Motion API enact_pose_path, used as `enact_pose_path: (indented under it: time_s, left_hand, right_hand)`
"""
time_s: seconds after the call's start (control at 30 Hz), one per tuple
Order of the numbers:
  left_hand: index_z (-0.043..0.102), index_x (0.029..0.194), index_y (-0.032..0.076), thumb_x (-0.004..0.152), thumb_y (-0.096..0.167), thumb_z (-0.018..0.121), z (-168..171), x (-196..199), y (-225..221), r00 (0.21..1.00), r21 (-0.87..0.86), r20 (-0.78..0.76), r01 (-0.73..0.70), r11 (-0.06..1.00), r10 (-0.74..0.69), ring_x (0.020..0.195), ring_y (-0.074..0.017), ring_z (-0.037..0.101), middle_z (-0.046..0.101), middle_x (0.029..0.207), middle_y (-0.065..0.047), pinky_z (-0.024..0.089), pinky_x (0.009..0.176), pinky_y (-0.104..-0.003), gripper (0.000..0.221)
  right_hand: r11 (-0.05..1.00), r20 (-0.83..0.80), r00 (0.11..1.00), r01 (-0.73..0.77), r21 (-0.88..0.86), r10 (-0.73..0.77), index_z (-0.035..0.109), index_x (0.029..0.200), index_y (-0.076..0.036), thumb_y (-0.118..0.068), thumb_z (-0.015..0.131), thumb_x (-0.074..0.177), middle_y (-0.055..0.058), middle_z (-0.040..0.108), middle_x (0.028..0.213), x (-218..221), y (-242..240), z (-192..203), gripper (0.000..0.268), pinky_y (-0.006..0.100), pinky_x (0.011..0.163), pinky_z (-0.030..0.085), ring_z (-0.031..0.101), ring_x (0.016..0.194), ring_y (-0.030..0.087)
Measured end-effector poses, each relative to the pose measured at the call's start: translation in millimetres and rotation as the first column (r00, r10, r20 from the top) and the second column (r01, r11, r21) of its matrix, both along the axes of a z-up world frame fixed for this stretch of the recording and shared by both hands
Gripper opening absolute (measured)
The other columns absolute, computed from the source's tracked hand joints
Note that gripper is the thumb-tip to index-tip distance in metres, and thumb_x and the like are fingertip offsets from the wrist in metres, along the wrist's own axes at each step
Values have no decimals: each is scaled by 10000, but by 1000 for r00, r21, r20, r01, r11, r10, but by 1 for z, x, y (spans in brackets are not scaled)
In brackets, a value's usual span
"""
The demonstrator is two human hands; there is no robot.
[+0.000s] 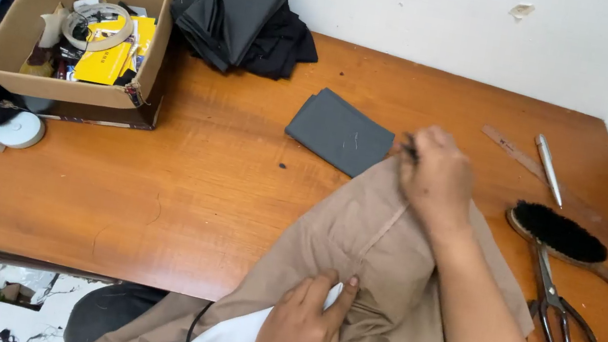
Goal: A person is performing finishing work on a pair of tan trousers, marking specific areas with chalk and trimming loose threads using small snips.
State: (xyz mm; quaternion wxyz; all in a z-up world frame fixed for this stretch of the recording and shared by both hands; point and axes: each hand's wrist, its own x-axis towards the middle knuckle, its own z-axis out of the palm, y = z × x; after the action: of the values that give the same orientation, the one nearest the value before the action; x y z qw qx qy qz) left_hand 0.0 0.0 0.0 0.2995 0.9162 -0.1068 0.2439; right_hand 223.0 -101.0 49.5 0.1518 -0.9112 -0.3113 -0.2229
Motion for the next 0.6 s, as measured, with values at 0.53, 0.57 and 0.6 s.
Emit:
enact_pose_path:
  time_s: [0.53, 0.57, 0.6]
  left_hand:
    - [483, 1155, -37, 626, 46, 490, 0, 0, 0, 999, 43, -15, 36, 998, -35, 734, -332, 464, 455, 979, -201, 414, 627, -409, 536]
    - [484, 1156, -42, 638, 41, 485, -1, 0, 0, 999, 28, -9, 39, 999, -39, 743, -330, 458, 453, 981, -200, 409, 636, -408, 525]
    - [485, 1157, -46, 650, 37, 480, -3, 1, -1, 999, 12, -3, 42, 999, -42, 753, -328, 451, 451, 982, -198, 404, 646, -407, 514]
  right_hand:
    - [790, -490, 760, -50, 611, 427, 417, 1222, -70, -171, 440, 871, 21, 550, 1049, -10, 26, -13, 366, 228, 842, 387, 509, 964, 84]
    - [635, -457, 730, 41, 771, 508, 412, 977, -79, -119, 430, 872, 95, 503, 1147, -10, 22, -1, 113, 248, 858, 444, 539, 994, 162]
    - [446, -404, 706, 138, 884, 581, 407, 732, -87, -68, 420, 874, 169, 456, 1246, -10, 17, 11, 144, 269, 874, 501, 567, 1023, 241]
